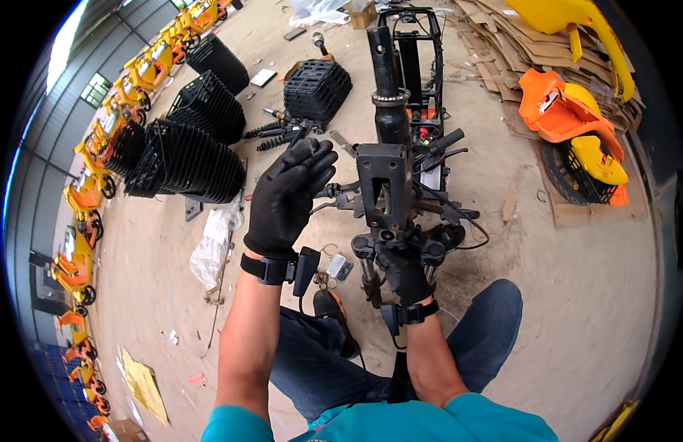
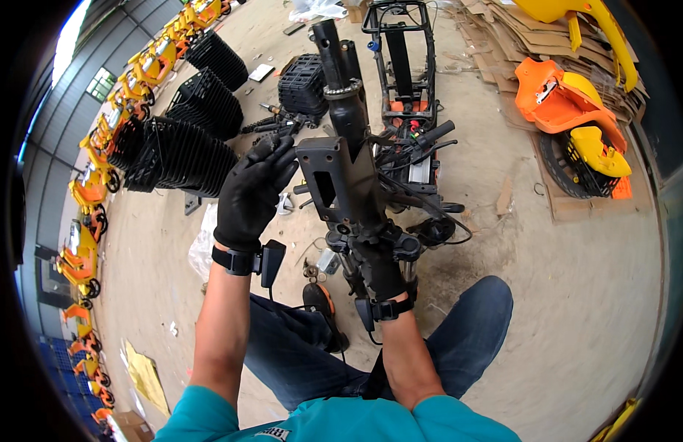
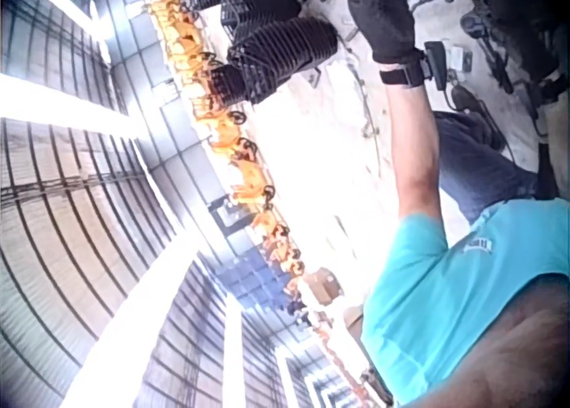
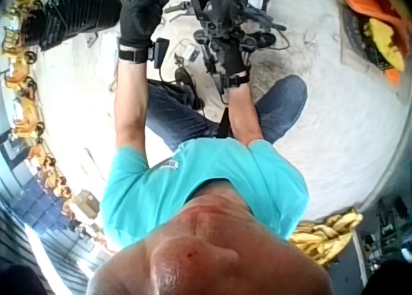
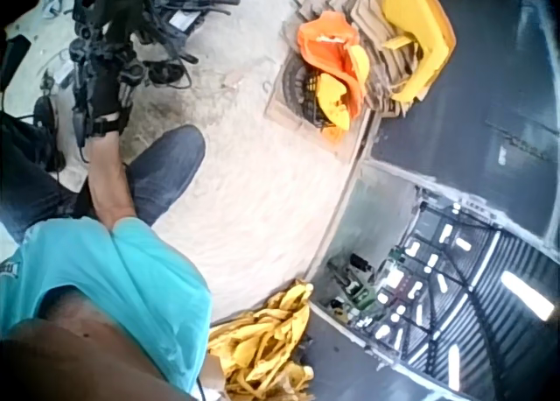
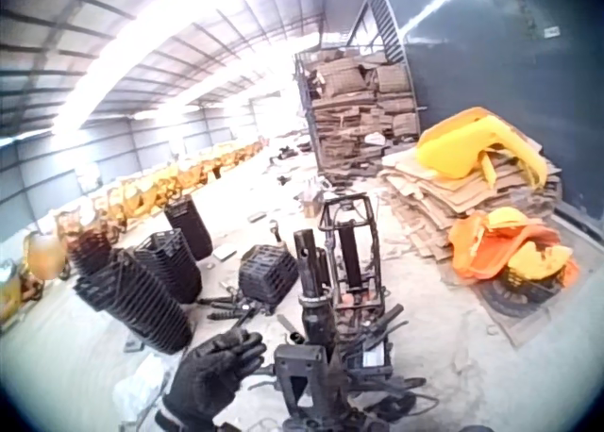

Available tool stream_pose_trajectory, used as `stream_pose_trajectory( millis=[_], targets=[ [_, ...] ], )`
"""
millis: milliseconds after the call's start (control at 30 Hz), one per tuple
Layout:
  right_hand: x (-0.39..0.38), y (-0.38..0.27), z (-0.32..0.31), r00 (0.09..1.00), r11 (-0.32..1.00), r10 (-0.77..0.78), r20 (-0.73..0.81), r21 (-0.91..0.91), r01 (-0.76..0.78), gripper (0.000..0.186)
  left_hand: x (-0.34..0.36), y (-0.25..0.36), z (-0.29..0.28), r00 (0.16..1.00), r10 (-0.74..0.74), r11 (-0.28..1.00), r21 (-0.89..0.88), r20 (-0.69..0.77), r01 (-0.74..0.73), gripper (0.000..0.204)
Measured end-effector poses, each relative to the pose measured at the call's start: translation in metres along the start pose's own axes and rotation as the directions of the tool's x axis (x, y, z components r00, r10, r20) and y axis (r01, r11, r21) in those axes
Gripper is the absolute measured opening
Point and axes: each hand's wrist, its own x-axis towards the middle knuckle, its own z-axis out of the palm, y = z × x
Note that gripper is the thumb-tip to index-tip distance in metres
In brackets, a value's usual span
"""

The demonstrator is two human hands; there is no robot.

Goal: The person, wearing black gloves, sits on a floor cluttered with components to work on motorcycle parts. They handle a black tube, a metal ring, and a bearing while working on the front fork assembly, then reach for the main frame to align and fit a component onto the steering column.

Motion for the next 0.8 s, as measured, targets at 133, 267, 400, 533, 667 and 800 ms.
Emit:
stream_pose_trajectory(
  millis=[133,267,400,533,667,800],
  targets=[
    [0.008,0.009,-0.024,0.997,0.998,-0.056,0.044,0.013,0.055,0.030,0.000,-0.009,-0.016,0.990,-0.069,0.976,0.197,-0.123,0.093,0.029],
    [0.006,0.004,-0.024,0.999,0.996,-0.028,-0.020,0.089,0.029,0.031,0.013,-0.028,-0.070,0.922,-0.080,0.818,0.504,-0.378,0.278,0.033],
    [0.010,0.001,-0.029,1.000,0.999,-0.015,-0.017,0.033,0.015,0.033,0.014,-0.056,-0.168,0.514,-0.348,0.380,0.383,-0.784,0.842,0.063],
    [0.008,0.016,-0.029,0.998,1.000,0.003,-0.056,-0.022,-0.005,0.031,-0.038,-0.084,-0.318,0.978,0.043,-0.326,0.922,-0.206,0.208,0.069],
    [0.005,0.002,-0.033,0.992,0.991,0.090,-0.093,0.104,-0.080,0.030,-0.036,-0.054,-0.279,0.620,-0.148,-0.004,0.628,-0.770,0.778,0.043],
    [0.005,0.000,-0.035,0.995,0.995,0.096,0.006,-0.007,-0.096,0.027,-0.101,-0.097,-0.336,0.771,0.086,-0.247,0.736,-0.631,0.630,0.043]
  ],
)
